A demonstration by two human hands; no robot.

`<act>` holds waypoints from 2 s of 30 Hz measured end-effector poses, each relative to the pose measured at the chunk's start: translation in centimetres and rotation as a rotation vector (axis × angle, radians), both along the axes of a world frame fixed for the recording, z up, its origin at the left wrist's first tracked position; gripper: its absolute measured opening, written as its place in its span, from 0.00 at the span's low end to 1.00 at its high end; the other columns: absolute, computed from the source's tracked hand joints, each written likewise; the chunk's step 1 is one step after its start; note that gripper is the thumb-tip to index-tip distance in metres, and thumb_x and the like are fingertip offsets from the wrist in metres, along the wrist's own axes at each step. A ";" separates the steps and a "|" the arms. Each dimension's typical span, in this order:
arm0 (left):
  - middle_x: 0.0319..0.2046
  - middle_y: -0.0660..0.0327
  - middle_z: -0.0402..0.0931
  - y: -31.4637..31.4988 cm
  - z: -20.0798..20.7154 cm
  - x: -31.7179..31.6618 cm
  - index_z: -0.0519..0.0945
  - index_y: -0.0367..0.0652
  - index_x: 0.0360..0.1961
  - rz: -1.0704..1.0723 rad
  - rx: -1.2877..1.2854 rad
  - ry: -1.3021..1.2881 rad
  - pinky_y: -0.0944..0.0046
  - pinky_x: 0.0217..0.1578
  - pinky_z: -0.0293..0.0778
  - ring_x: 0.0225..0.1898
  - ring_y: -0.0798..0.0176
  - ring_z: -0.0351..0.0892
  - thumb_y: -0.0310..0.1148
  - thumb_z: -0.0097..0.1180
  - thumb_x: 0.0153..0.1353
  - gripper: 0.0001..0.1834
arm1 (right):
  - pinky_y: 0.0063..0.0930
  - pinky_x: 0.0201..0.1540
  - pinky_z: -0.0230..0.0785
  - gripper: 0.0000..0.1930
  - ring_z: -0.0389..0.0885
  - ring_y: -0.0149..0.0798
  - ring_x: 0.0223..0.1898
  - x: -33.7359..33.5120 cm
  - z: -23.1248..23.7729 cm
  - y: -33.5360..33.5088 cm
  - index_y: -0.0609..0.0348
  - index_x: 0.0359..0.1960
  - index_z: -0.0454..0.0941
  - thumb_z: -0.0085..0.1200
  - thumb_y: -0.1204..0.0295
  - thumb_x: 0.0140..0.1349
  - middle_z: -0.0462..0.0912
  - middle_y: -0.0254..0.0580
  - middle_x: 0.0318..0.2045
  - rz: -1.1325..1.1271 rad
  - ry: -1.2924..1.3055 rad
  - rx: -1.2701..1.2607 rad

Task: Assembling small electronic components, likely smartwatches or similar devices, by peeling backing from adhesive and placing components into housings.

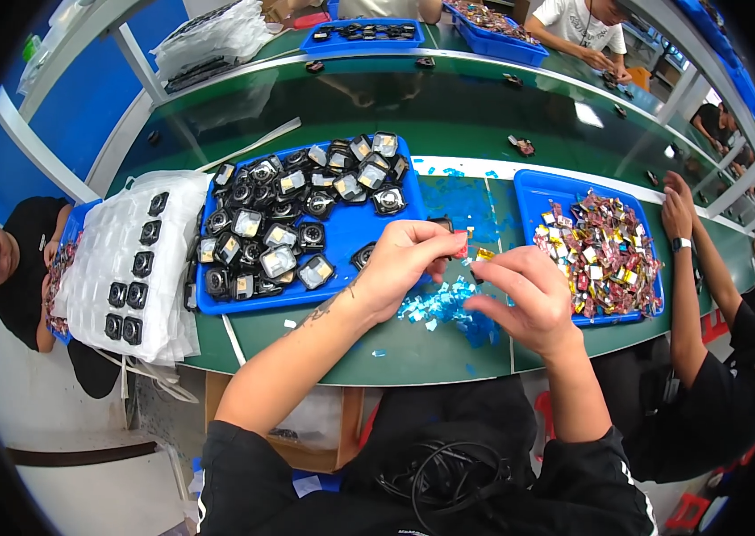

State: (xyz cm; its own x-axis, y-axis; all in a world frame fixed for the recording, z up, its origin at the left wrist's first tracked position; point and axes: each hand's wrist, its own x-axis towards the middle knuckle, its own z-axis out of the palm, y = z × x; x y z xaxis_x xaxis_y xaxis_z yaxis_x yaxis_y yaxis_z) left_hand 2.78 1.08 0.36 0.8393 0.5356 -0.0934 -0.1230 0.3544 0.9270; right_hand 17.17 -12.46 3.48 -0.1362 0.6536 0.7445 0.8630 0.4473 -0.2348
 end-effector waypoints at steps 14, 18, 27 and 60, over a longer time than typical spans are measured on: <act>0.39 0.58 0.72 -1.0 0.4 -0.4 0.86 0.39 0.34 0.110 0.911 -0.093 0.67 0.39 0.72 0.38 0.66 0.75 0.29 0.67 0.52 0.09 | 0.18 0.37 0.73 0.06 0.80 0.26 0.34 -0.1 0.0 -0.2 0.66 0.38 0.80 0.59 0.80 0.59 0.82 0.39 0.33 0.038 0.953 -0.387; 0.38 0.58 0.72 -1.8 0.5 -0.2 0.84 0.37 0.32 0.111 0.862 -0.043 0.67 0.36 0.73 0.37 0.68 0.75 0.27 0.66 0.53 0.06 | 0.16 0.37 0.72 0.06 0.78 0.23 0.33 0.3 -0.3 -0.4 0.64 0.35 0.76 0.60 0.80 0.59 0.81 0.35 0.32 0.038 1.097 -0.443; 0.32 0.59 0.74 -1.8 0.0 0.1 0.84 0.36 0.31 0.088 0.776 0.101 0.66 0.37 0.72 0.31 0.69 0.74 0.28 0.63 0.55 0.06 | 0.27 0.30 0.70 0.08 0.77 0.39 0.30 -0.5 -0.8 0.0 0.64 0.33 0.73 0.58 0.86 0.53 0.75 0.44 0.30 -0.255 0.162 -0.152; 0.55 0.53 0.71 -2.3 -0.1 0.4 0.56 0.38 0.68 -0.057 0.311 -0.111 0.64 0.59 0.66 0.58 0.64 0.70 0.17 0.44 0.66 0.29 | 0.24 0.22 0.66 0.07 0.75 0.32 0.20 -2.2 -0.9 0.7 0.64 0.35 0.81 0.61 0.81 0.54 0.81 0.42 0.26 -0.324 0.465 -0.155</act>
